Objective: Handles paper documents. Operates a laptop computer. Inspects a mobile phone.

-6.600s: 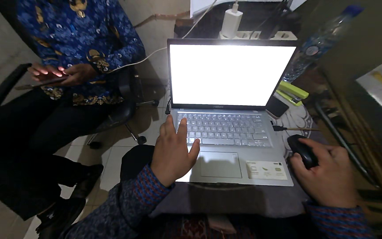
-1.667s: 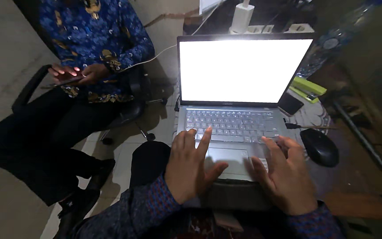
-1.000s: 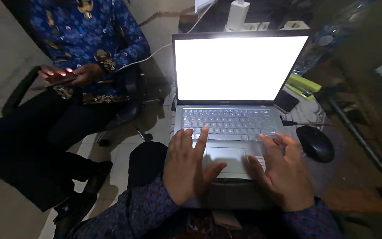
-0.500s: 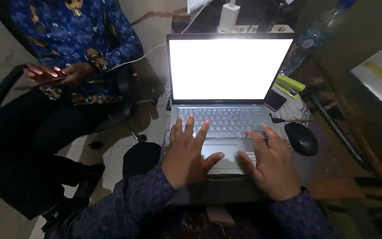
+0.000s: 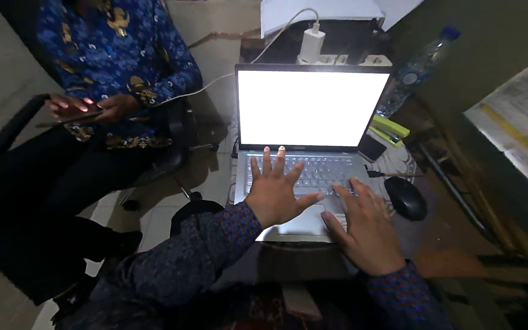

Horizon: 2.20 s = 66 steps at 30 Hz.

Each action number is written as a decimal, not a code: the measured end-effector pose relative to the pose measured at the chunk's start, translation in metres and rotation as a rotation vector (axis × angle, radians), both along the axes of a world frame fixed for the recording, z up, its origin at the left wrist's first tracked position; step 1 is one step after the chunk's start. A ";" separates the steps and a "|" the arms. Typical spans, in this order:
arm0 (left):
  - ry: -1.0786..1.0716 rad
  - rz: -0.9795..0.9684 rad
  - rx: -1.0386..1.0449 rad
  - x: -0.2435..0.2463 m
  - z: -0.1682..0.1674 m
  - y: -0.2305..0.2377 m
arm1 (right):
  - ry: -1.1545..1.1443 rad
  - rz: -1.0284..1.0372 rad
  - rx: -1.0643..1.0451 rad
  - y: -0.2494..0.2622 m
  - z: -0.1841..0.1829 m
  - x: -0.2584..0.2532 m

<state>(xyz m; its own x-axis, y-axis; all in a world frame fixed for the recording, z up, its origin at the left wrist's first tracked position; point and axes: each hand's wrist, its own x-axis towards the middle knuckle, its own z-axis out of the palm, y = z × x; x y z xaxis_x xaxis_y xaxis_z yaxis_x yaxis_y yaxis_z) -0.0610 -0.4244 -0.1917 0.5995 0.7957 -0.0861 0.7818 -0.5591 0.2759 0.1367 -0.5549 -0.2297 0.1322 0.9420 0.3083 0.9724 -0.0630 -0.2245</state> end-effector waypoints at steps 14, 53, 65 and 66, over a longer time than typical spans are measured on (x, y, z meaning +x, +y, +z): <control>-0.245 0.076 0.230 -0.061 -0.019 -0.042 | 0.009 0.022 0.002 0.016 0.002 0.008; -0.289 0.027 0.349 -0.074 -0.030 -0.062 | 0.041 0.003 0.029 0.010 0.003 0.005; -0.277 0.037 0.325 -0.072 -0.029 -0.062 | 0.064 0.006 0.019 0.010 0.005 0.006; -0.277 0.037 0.323 -0.072 -0.029 -0.062 | 0.064 0.008 0.005 0.010 0.007 0.006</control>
<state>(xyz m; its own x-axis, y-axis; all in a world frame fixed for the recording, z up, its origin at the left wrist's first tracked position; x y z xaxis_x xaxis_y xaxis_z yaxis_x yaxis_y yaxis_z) -0.1329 -0.4867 -0.2207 0.5353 0.7768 0.3316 0.7242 -0.6242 0.2932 0.1432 -0.5447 -0.2230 0.1441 0.9418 0.3038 0.9565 -0.0538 -0.2869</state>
